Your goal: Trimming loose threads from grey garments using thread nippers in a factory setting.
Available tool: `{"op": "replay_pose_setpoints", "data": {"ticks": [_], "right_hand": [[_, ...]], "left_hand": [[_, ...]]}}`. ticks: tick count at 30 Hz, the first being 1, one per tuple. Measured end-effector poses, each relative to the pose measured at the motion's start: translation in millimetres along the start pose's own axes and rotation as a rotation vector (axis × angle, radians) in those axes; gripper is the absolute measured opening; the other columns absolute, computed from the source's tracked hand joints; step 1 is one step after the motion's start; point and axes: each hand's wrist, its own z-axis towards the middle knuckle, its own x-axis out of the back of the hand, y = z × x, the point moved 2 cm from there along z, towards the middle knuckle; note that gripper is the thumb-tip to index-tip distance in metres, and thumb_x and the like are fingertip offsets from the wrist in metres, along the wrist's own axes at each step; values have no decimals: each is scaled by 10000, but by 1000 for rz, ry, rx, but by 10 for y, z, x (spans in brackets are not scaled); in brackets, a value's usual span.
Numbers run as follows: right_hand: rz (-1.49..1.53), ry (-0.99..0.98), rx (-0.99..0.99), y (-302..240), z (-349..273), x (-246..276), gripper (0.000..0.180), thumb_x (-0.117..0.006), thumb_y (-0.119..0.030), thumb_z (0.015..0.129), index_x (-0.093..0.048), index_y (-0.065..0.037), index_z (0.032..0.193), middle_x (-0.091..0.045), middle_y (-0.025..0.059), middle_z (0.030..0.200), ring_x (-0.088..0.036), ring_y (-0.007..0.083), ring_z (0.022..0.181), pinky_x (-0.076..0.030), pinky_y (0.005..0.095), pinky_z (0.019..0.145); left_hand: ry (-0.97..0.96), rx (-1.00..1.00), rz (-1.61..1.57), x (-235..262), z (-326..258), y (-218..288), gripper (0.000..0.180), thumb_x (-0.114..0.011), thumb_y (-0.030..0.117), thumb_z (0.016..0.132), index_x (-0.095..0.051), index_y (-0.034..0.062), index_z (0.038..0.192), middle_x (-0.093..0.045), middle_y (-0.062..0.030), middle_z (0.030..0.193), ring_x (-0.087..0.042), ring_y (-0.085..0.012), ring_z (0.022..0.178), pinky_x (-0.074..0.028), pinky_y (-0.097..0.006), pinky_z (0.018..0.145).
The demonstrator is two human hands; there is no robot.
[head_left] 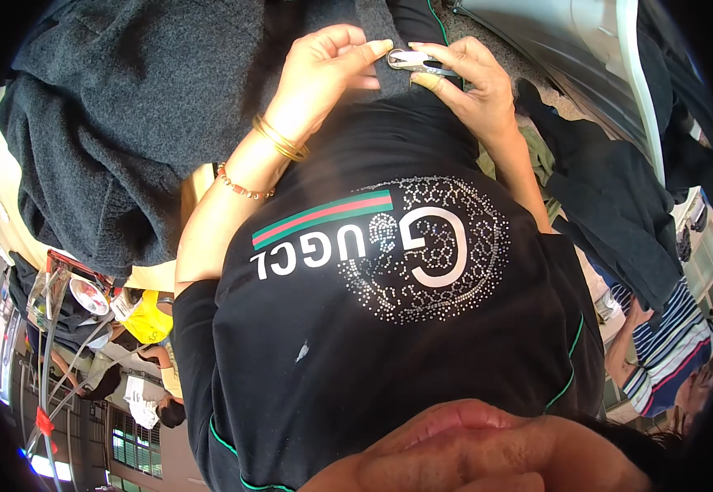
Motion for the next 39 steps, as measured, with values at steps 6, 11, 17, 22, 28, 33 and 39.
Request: {"op": "replay_pose_setpoints", "data": {"ticks": [6,11,17,22,28,33,39], "right_hand": [[15,11,16,13,36,0,339,-809,-119,722,-755,-146,1055,-510,25,715,-526,158,672,-441,284,618],[139,8,-43,1,48,-19,336,-786,-63,757,-734,-67,1088,-578,25,778,-532,117,729,-417,242,665],[801,105,-413,-6,66,-81,396,-682,-38,882,-592,15,1264,-626,34,1022,-580,104,948,-446,246,873],[750,-7,-202,-297,338,-206,568,-668,-54,912,-420,-14,1422,-595,28,1037,-558,84,954,-439,224,869],[459,-67,70,-765,530,-323,591,-651,43,838,-461,-10,1395,-573,121,1281,-568,193,1122,-453,289,933],[212,-208,414,-1235,650,-37,620,-734,-10,745,-542,-3,1335,-523,180,1347,-493,319,1265,-388,381,1048],[1284,-706,761,-1904,553,418,664,-636,-577,857,-634,12,1162,-603,281,1107,-605,374,856,-504,432,736]], "left_hand": [[-4,24,-22,12,41,16,109,-694,96,897,-647,11,945,-666,-28,858,-637,-80,745,-573,-227,647],[-2,5,2,41,29,61,110,-711,120,890,-652,32,918,-657,-2,793,-614,-59,680,-551,-213,615],[186,-271,456,-58,-74,153,448,-813,125,787,-564,34,1147,-601,-52,1013,-603,-85,835,-529,-233,717],[60,-307,257,-59,-144,210,379,-700,155,900,-587,-8,1223,-620,-87,1173,-581,-157,1093,-466,-314,975],[62,-371,-12,26,-260,508,311,-520,280,1017,-649,13,1111,-666,-49,1069,-621,-124,976,-500,-307,872],[269,-646,-31,288,-639,873,332,-462,292,1032,-647,18,1066,-692,-111,1045,-657,-168,973,-519,-327,886],[676,-1063,254,943,-1540,1456,256,-478,219,1023,-621,8,1006,-579,-45,753,-594,-162,651,-529,-311,654]]}}
